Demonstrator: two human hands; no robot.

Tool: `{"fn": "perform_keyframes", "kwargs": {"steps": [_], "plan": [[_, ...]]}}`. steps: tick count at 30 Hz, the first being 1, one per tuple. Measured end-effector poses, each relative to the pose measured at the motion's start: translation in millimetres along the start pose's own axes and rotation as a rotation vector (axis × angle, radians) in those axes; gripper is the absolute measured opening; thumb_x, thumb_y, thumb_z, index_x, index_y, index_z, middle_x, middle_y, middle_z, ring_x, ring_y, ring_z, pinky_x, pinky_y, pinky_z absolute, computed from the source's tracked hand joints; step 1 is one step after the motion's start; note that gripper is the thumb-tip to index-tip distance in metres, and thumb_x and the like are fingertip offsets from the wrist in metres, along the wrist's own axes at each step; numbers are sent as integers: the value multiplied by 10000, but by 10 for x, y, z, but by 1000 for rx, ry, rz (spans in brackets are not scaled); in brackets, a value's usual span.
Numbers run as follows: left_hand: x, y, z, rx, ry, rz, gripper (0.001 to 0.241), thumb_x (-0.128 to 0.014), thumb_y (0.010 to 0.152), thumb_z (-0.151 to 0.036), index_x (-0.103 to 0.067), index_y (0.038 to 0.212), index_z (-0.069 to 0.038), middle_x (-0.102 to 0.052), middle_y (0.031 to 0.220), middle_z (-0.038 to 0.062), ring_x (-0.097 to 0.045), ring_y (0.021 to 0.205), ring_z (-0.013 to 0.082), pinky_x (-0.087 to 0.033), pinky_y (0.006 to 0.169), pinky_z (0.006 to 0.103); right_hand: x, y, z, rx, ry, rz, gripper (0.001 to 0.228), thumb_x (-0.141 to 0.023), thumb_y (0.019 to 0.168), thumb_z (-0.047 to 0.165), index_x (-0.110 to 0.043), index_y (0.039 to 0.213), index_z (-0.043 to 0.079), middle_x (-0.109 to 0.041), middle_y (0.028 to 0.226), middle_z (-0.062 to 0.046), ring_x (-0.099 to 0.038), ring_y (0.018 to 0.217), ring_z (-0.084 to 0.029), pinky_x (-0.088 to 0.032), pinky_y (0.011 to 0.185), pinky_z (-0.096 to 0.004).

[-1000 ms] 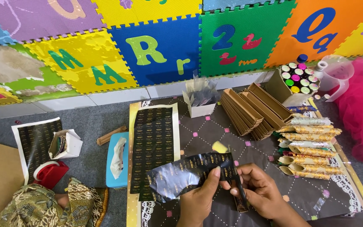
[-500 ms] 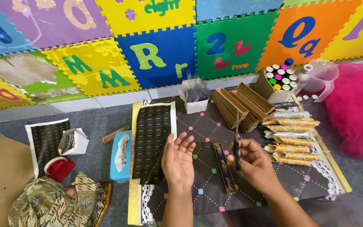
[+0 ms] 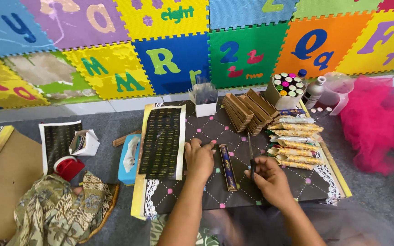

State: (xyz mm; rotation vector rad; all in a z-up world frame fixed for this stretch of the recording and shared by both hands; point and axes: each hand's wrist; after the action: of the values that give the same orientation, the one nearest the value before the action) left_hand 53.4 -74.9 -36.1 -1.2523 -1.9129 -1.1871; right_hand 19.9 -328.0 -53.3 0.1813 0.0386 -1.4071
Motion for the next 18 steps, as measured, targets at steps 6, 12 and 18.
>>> {"fn": "perform_keyframes", "kwargs": {"steps": [6, 12, 18], "plan": [[-121, 38, 35, 81, -86, -4, 171, -768, 867, -181, -823, 1030, -188, -602, 1093, 70, -482, 1043, 321, -455, 906, 423, 6, -96, -140, -6, 71, -21, 379, -626, 890, -139, -587, 1242, -5, -564, 894, -102, -685, 908, -193, -623, 1016, -374], [-29, 71, 8, 196, -101, 90, 108, -747, 892, -216, -777, 992, -188, -578, 1116, 79, -500, 1062, 312, -425, 986, 391, 29, -154, -54, -36, -47, 27, 388, -654, 894, -101, -586, 1260, 8, -600, 902, -99, -741, 914, -193, -629, 946, -303], [20, 63, -36, 208, -91, 124, 116, -813, 856, -254, -743, 911, -180, -585, 1096, 69, -477, 1107, 299, -427, 967, 394, -52, -147, 90, -28, -37, 47, 342, -651, 897, -77, -606, 1230, -15, -677, 922, -130, -714, 898, -178, -639, 959, -323]]}}
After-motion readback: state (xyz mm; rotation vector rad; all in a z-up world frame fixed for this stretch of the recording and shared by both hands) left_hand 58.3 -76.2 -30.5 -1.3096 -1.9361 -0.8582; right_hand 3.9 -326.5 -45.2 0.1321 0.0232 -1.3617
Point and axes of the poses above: each hand's wrist, its own y-axis towards the middle knuckle, its own x-axis out of the back of the hand, z = x × y
